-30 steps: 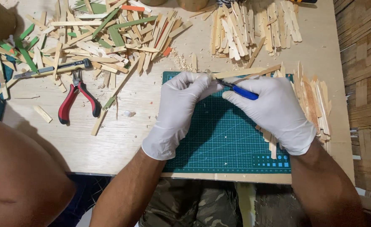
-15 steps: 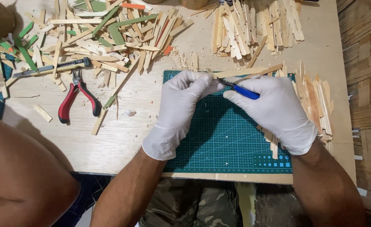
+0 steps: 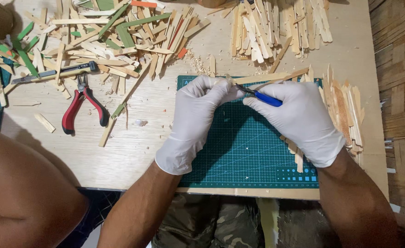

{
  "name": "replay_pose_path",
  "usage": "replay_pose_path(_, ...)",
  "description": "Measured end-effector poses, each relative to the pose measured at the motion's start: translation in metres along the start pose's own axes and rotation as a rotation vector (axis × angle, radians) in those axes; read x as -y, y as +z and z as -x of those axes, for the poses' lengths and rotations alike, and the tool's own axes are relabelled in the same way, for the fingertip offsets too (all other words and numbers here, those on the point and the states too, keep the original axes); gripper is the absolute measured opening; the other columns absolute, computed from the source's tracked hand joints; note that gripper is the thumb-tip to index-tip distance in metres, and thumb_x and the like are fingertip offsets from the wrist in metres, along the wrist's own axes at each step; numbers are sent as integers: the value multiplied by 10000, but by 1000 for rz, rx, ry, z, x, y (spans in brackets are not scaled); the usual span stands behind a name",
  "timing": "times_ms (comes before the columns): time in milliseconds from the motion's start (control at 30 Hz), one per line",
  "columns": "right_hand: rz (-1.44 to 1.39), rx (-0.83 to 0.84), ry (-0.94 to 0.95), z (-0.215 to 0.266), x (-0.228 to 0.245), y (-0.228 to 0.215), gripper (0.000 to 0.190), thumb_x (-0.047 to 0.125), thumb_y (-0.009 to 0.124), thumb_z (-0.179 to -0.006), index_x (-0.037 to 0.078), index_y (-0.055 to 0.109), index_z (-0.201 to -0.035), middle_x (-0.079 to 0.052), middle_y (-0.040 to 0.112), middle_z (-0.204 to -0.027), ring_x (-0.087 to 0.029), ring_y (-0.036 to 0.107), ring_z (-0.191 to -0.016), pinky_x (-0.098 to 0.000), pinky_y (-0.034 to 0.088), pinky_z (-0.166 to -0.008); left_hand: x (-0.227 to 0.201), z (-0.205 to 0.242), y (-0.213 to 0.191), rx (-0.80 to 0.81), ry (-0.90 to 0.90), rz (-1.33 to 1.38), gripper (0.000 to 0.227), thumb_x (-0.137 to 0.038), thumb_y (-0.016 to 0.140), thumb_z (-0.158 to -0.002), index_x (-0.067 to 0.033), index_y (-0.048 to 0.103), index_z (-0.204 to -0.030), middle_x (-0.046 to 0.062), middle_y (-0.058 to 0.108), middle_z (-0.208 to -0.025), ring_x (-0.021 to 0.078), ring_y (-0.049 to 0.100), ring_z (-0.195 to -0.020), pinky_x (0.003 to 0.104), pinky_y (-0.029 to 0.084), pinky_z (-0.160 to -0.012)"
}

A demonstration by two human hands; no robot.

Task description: Trimming thin wooden sticks using pliers on a cutting mat

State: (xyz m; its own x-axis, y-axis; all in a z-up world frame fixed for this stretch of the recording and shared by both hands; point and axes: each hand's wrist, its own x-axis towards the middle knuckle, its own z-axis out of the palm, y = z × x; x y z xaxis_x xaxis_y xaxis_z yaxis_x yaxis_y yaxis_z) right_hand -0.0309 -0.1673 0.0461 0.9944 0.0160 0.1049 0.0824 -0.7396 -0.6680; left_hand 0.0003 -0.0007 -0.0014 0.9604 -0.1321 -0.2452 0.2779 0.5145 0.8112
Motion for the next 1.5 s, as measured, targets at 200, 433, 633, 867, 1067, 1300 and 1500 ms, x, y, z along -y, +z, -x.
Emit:
replay_pose_path(200,35,-11,-29,-2,1,-1,224,234,900,-844,102,770,-718,-48,556,-462,-145,512,-423,-213,358,-431,-8,3,2,13,22,-43,117,-42,773,-839,0,666,-820,211,776,-845,272,778,-862,382,627,-899)
replay_pose_path(433,71,-53,-68,-2,-10,0,307,257,901,-856,116,716,-656,-18,475,-415,-131,447,-381,-209,319,-428,-2,4,3,14,102,-64,134,-66,787,-851,-12,671,-810,163,770,-807,216,759,-878,364,627,-890)
replay_pose_path(633,41,-70,-102,-2,-14,2,344,266,905,-869,116,696,-641,-15,461,-407,-124,428,-376,-209,315,-431,-3,6,2,25,133,-78,140,-71,795,-855,-20,672,-815,156,770,-816,210,760,-878,359,628,-889)
replay_pose_path(867,44,-86,-129,0,-11,2,431,277,901,-898,117,646,-590,-23,432,-394,-136,420,-364,-205,318,-452,-8,10,5,22,148,-108,135,-89,793,-856,-54,677,-798,68,745,-750,101,716,-813,278,608,-837)
replay_pose_path(1067,49,-108,-135,0,-16,4,472,294,910,-892,132,616,-560,3,407,-384,-127,402,-359,-201,305,-449,-12,12,9,21,151,-117,132,-83,801,-850,-54,687,-791,76,745,-744,99,715,-789,271,605,-823)
replay_pose_path(1300,64,-181,-245,-1,-12,3,133,220,929,-875,152,822,-915,-61,687,-677,-236,682,-640,-291,476,-588,-10,8,3,-17,118,-57,128,-87,791,-867,-24,686,-829,132,766,-826,178,746,-838,343,618,-871)
replay_pose_path(1500,207,-239,-348,-7,-19,11,224,196,924,-843,136,807,-1024,-51,716,-863,-268,707,-839,-367,548,-743,-13,6,5,-48,33,6,184,-163,806,-871,-20,691,-867,167,761,-889,233,755,-831,346,599,-837)
